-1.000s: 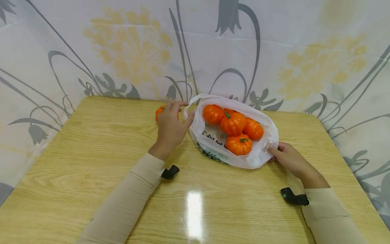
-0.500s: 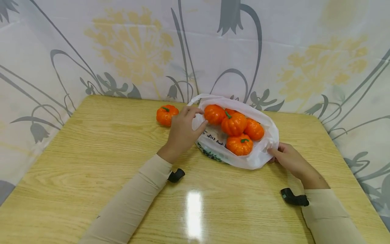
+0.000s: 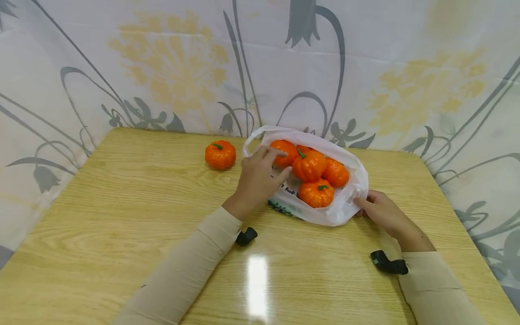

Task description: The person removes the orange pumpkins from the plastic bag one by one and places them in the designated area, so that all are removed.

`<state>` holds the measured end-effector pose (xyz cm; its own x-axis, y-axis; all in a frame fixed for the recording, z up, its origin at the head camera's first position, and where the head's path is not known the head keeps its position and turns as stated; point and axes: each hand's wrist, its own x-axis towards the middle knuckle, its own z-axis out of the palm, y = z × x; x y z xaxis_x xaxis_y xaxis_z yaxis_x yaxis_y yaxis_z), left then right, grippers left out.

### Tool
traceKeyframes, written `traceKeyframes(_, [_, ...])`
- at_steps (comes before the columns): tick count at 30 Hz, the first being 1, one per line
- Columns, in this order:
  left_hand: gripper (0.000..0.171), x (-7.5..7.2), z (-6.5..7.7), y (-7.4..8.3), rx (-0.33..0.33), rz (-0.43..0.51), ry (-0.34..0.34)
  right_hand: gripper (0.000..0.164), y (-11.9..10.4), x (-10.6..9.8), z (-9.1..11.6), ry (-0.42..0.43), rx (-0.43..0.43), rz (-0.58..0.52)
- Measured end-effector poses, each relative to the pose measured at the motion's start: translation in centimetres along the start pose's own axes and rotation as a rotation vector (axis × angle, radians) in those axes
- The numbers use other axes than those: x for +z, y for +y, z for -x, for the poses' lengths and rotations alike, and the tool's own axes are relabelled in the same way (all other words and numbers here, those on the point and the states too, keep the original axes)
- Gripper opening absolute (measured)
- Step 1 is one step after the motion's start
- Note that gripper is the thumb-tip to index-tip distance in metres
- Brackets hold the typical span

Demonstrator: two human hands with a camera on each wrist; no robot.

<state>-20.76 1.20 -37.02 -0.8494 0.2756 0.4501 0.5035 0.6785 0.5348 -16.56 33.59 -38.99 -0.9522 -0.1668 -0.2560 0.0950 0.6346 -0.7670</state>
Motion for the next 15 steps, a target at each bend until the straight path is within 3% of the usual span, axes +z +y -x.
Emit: traceKeyframes(15, [0.043,2.2,-1.1,2.5,-0.017,-0.022,-0.073,0.033,0.0,0.1,0.1,0.031,0.005,0.012])
